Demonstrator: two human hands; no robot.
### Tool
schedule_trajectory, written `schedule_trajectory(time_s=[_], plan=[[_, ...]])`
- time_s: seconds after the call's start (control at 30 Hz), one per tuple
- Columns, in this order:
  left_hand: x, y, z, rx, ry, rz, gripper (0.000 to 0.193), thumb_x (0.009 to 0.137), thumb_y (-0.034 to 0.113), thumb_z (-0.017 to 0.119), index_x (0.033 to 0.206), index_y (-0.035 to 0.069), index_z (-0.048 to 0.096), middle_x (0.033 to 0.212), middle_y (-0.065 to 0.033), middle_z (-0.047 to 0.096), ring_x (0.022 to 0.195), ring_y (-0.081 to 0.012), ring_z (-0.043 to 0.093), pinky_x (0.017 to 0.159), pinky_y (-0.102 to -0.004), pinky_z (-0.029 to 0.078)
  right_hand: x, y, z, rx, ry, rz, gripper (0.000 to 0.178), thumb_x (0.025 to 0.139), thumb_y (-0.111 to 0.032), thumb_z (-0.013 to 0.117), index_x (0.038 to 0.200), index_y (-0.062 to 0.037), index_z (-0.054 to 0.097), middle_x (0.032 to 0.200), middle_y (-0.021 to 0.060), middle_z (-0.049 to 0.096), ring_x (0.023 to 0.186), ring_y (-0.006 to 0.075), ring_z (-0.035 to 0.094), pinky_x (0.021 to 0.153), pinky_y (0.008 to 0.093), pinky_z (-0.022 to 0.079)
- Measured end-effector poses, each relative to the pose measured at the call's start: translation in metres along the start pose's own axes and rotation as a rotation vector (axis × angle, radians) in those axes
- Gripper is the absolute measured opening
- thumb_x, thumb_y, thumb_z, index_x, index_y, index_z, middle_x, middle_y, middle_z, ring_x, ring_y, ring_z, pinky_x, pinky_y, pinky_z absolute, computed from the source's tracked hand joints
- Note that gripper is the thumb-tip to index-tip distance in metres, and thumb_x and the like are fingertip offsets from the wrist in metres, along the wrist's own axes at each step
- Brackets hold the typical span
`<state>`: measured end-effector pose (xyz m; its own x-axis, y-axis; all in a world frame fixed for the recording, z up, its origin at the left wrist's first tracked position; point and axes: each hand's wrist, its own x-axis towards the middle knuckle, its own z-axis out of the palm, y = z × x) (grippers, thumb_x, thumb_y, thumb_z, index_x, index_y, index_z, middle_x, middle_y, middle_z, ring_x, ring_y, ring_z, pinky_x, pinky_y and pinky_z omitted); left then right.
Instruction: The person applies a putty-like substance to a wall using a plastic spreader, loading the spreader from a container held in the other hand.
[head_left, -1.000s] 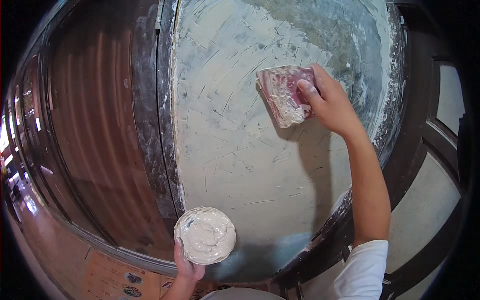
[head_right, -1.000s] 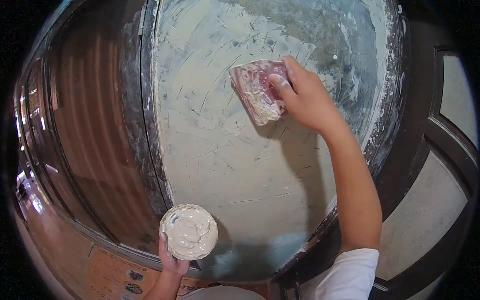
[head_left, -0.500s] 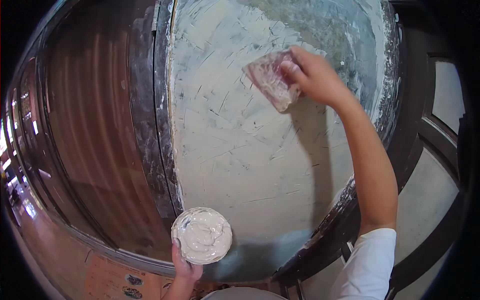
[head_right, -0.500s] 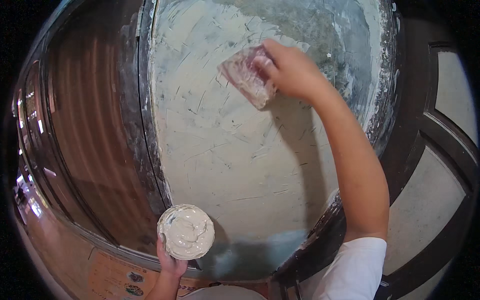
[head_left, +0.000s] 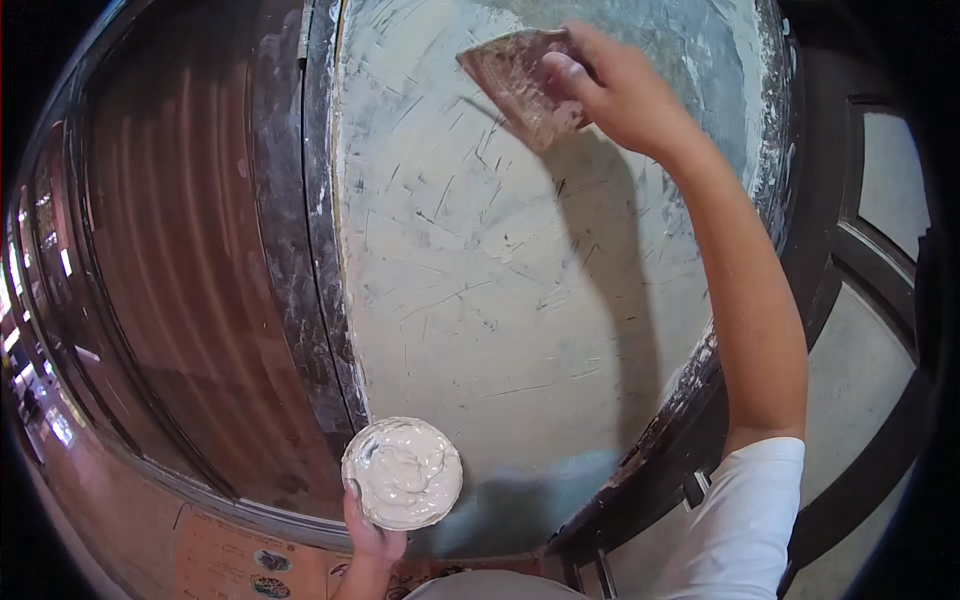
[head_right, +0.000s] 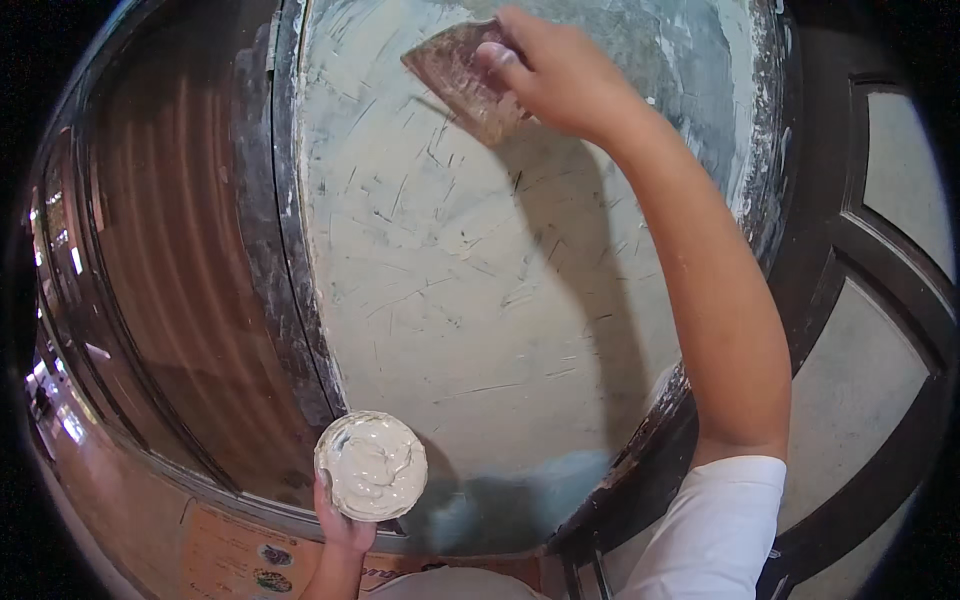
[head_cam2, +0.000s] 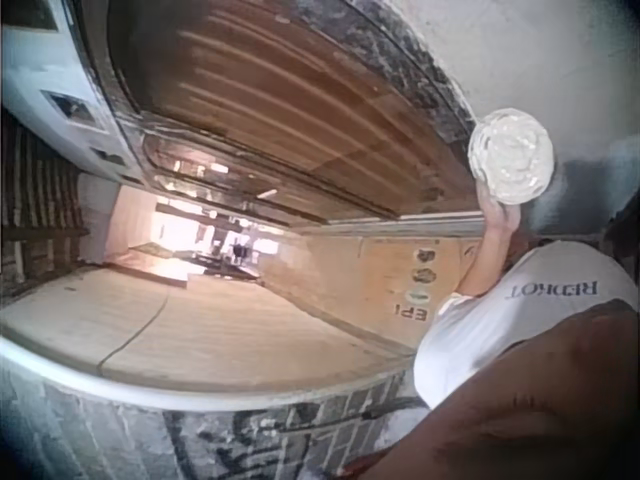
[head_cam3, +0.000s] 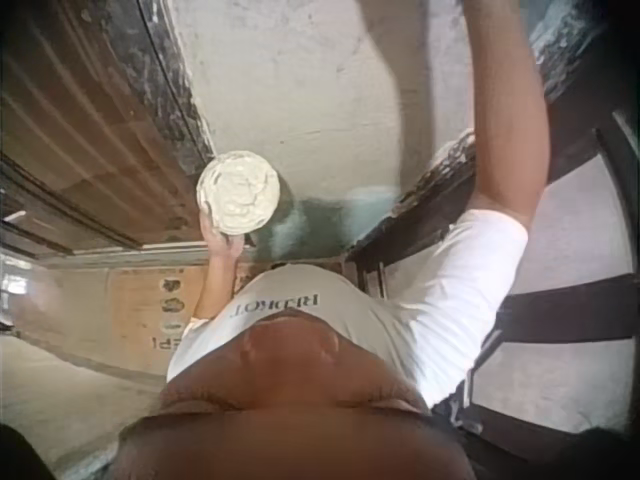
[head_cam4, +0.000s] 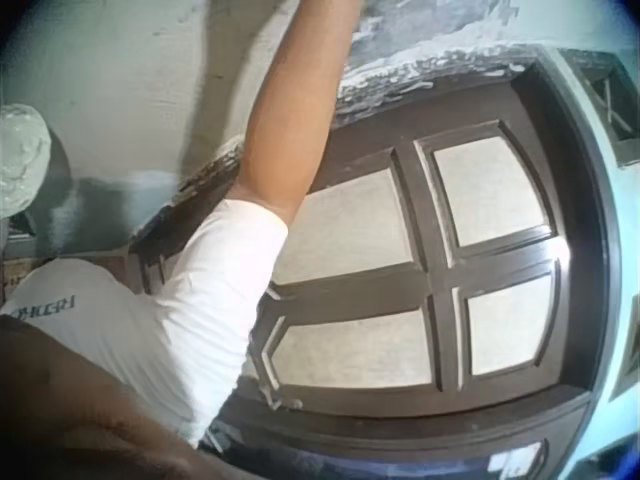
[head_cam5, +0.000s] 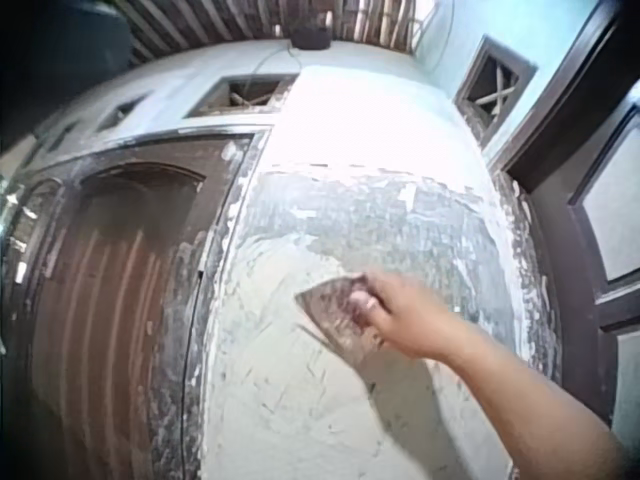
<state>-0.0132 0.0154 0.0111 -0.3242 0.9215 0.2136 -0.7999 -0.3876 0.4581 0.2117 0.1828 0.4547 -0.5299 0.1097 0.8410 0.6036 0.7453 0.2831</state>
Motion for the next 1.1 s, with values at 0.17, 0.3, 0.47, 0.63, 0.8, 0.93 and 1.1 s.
schedule_trajectory(time_s=[0.17,0.3,0.47,0.63,0.8,0.93,1.1], plan=[[0.001,0.003,-0.003,-0.029,0.012,-0.019,0.060,0.100,0.047,0.040,0.145,0.006,0.038,0.146,-0.0153,0.045,0.132,-0.0325,0.046,0.111,-0.0471,0.037,0.009,-0.042,-0.029,-0.271,0.212,-0.098,0.024,0.090,-0.021,0.055,0.107,-0.0062,0.066,0.087,0.0228,0.067,0.087,0.0423,0.064,0.079,0.0514,0.049],[0.003,0.001,-0.001,0.004,0.032,-0.032,0.060,0.100,0.046,0.040,0.144,0.005,0.039,0.145,-0.0151,0.046,0.131,-0.0319,0.047,0.111,-0.0465,0.038,0.011,-0.048,-0.003,-0.708,0.420,-0.443,0.020,0.091,-0.018,0.062,0.110,-0.0190,0.066,0.078,0.0028,0.068,0.076,0.0237,0.065,0.070,0.0350,0.049],[0.004,-0.003,-0.001,-0.036,0.036,-0.054,0.059,0.099,0.045,0.040,0.143,0.005,0.040,0.144,-0.0149,0.047,0.130,-0.0319,0.048,0.111,-0.0462,0.037,-0.012,-0.032,0.057,-0.688,0.365,-0.443,0.009,0.081,-0.020,0.064,0.089,-0.0164,0.065,0.076,0.0007,0.064,0.079,0.0205,0.062,0.063,0.0357,0.044],[-0.003,0.009,-0.016,-0.034,0.019,0.026,0.061,0.099,0.046,0.040,0.144,0.006,0.040,0.146,-0.0141,0.046,0.132,-0.0315,0.046,0.112,-0.0464,0.036,-0.072,-0.080,0.062,-0.435,0.410,-0.430,0.011,0.081,-0.022,0.066,0.092,-0.0217,0.068,0.079,-0.0029,0.064,0.075,0.0166,0.060,0.064,0.0334,0.043],[-0.001,0.005,-0.024,-0.046,0.054,-0.008,0.059,0.100,0.045,0.038,0.143,0.006,0.041,0.144,-0.0135,0.047,0.131,-0.0313,0.047,0.111,-0.0457,0.037,-0.037,-0.042,0.028,-0.571,0.431,-0.285,0.027,0.078,-0.015,0.066,0.104,-0.0217,0.069,0.087,-0.0030,0.067,0.079,0.0191,0.062,0.065,0.0356,0.046],[-0.001,0.005,-0.018,-0.082,0.033,-0.015,0.057,0.101,0.044,0.037,0.143,0.006,0.042,0.144,-0.0138,0.047,0.131,-0.0313,0.047,0.111,-0.0461,0.037,-0.072,-0.055,0.079,-0.474,0.296,-0.183,0.035,0.074,-0.012,0.067,0.109,-0.0191,0.069,0.097,0.0003,0.067,0.088,0.0232,0.061,0.071,0.0380,0.047],[-0.003,0.007,-0.023,0.011,0.018,0.009,0.065,0.098,0.050,0.040,0.147,0.007,0.035,0.148,-0.0137,0.043,0.135,-0.0322,0.042,0.113,-0.0466,0.034,-0.225,-0.136,0.131,-0.228,-0.154,-0.059,0.033,0.080,-0.024,0.064,0.112,-0.0248,0.067,0.108,-0.0038,0.064,0.095,0.0201,0.057,0.080,0.0442,0.040]])
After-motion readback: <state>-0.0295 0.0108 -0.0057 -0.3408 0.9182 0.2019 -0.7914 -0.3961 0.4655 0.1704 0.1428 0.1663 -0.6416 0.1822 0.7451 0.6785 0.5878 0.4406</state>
